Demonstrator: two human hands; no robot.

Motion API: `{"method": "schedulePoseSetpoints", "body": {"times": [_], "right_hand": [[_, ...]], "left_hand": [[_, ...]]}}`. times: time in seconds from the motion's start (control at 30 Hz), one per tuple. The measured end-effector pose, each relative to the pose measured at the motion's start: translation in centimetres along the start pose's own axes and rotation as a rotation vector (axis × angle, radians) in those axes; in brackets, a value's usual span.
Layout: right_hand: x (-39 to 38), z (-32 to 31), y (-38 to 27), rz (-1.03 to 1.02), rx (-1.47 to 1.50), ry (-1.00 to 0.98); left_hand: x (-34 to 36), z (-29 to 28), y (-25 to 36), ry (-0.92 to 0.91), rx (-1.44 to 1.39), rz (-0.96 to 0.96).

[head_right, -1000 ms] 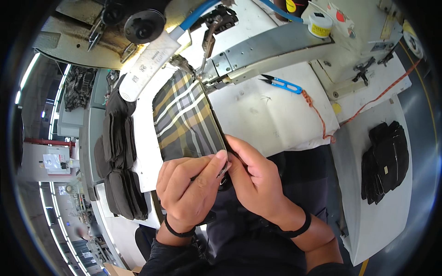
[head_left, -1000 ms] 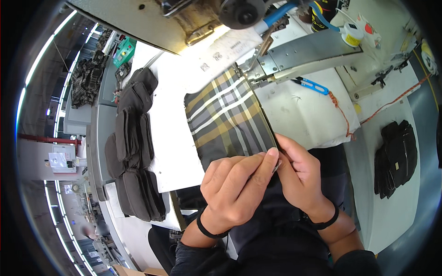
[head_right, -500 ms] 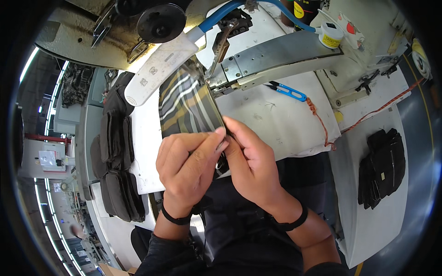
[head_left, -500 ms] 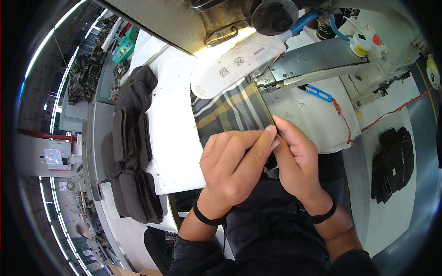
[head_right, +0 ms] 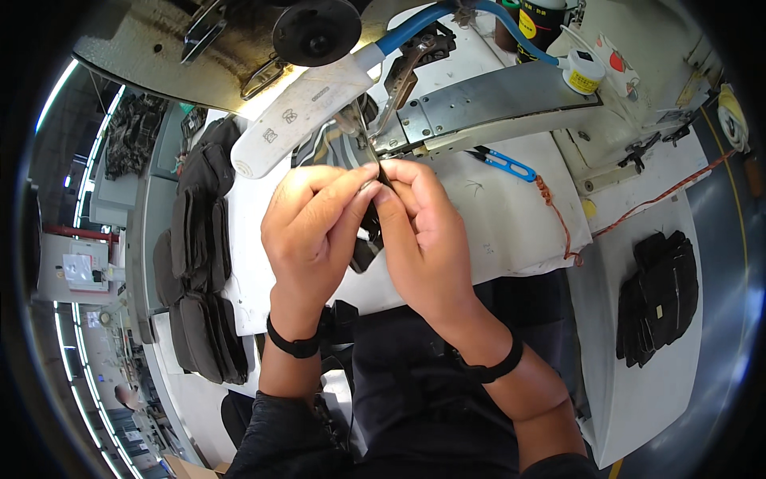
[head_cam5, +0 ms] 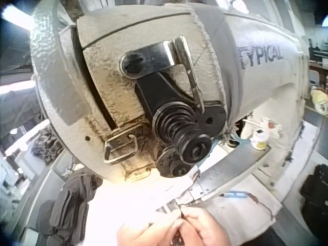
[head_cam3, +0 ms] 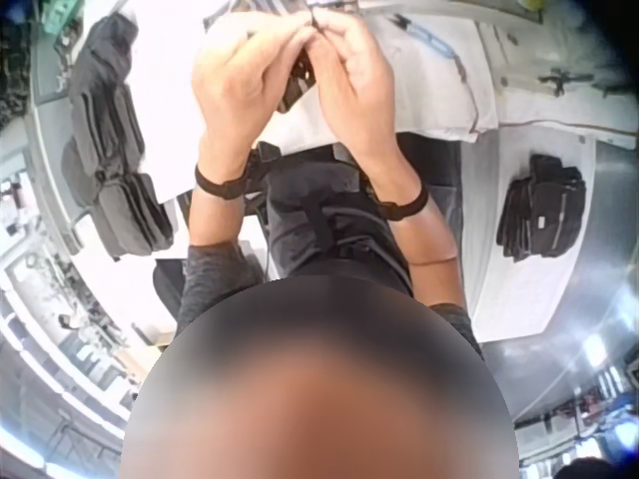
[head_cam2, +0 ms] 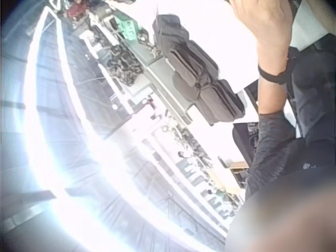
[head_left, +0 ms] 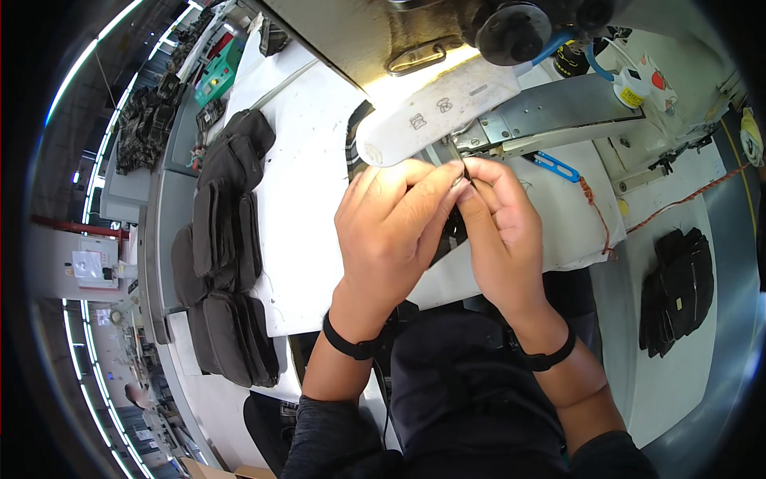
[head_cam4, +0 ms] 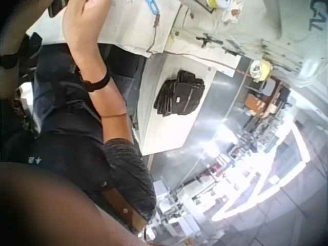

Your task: Sewing the edges and zipper of a plaid fabric pouch using an industrial sewing machine.

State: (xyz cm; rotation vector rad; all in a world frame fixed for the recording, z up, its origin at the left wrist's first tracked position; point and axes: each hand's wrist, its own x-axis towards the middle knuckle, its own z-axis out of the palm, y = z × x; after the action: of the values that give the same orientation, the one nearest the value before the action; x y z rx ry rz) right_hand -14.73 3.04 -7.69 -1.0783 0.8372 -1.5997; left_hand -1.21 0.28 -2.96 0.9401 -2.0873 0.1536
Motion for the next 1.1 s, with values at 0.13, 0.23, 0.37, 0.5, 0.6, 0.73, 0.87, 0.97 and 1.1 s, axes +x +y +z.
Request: {"method": "schedulePoseSetpoints", "body": {"times": [0.13, 0.23, 0.37, 0.5, 0.6, 0.73, 0.87, 0.97, 1.1], "right_hand": [[0.2, 0.5, 0.2, 0.006, 0.015, 0.013], [0.3, 0.4, -0.1, 0.032, 0.047, 0.008], [0.0, 0.8, 0.7, 0.049, 0.110, 0.063], [-0.6, 0.5, 0.2, -0.111, -0.344, 0.102], [-1.1, -0.6, 0.1, -0.069, -0.241, 0.107], [-1.3, -0.5, 0.1, 0.036, 0.047, 0.079], [-1.4, -0.5, -1.3, 0.144, 0.125, 0.055], [-1.5, -0.4, -1.4, 0.185, 0.188, 0.038], [-1.2, -0.3, -1.0, 0.187, 0.142, 0.063]], "left_hand": [[0.2, -0.1, -0.9, 0.012, 0.016, 0.012], [0.2, -0.1, -0.4, 0.017, 0.034, -0.004], [-1.9, 1.4, 0.2, 0.172, 0.076, -0.095], [-2.3, 1.4, -0.5, 0.244, 0.186, 0.007], [-1.0, 0.9, -2.6, 0.160, 0.184, 0.238], [0.6, -1.5, -4.8, -0.078, 0.093, 0.457], [2.0, -2.9, -4.5, -0.245, 0.006, 0.462], [2.8, -3.3, -4.5, -0.344, -0.093, 0.405], [3.3, -3.4, -4.8, -0.382, -0.107, 0.409]]}}
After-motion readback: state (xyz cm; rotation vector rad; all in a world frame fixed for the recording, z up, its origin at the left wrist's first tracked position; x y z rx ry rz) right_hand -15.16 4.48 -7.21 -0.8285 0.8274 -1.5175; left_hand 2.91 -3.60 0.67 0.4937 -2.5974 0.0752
